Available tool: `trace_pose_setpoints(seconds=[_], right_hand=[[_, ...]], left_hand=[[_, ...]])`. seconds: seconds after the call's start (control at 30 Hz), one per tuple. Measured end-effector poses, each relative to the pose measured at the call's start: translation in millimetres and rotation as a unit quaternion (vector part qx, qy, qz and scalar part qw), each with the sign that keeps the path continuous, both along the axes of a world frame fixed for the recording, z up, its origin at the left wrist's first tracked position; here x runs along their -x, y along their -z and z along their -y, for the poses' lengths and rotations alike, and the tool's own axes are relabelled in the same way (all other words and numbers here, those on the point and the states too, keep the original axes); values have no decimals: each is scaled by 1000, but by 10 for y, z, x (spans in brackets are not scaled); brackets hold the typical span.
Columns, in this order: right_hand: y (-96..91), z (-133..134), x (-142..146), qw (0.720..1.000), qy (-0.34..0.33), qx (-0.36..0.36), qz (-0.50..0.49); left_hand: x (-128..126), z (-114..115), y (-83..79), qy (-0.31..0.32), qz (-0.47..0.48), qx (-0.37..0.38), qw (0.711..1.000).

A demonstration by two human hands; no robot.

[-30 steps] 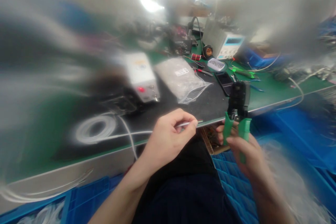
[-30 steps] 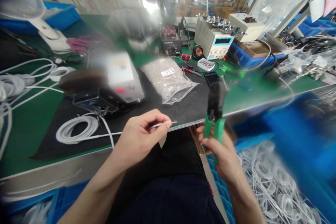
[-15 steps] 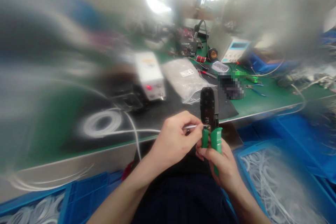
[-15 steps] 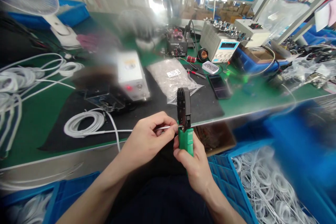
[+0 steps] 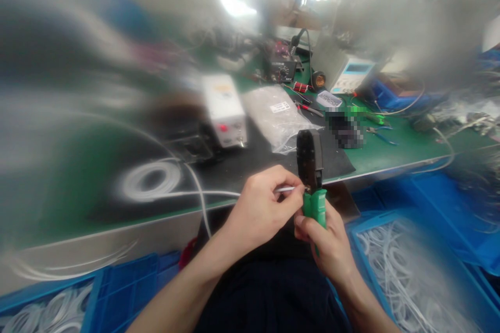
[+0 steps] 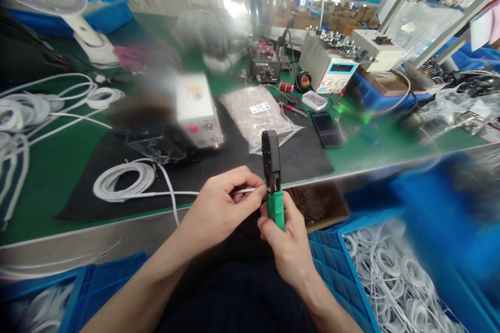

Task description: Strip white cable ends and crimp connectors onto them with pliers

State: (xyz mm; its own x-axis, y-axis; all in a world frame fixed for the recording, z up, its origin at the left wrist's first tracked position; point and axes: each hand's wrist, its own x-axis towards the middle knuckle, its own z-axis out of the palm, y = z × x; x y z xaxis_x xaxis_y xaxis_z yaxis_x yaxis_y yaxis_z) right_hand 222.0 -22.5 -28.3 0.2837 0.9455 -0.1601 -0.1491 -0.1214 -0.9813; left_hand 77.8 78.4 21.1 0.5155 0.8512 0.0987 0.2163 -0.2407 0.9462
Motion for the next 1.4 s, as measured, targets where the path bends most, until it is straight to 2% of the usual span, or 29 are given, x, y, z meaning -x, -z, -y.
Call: trace_pose_setpoints(seconds=[1.4], right_hand=[[-7, 14, -13, 999, -12, 3, 41]], left_hand=[[-2, 16, 4, -12, 3, 9, 1000]])
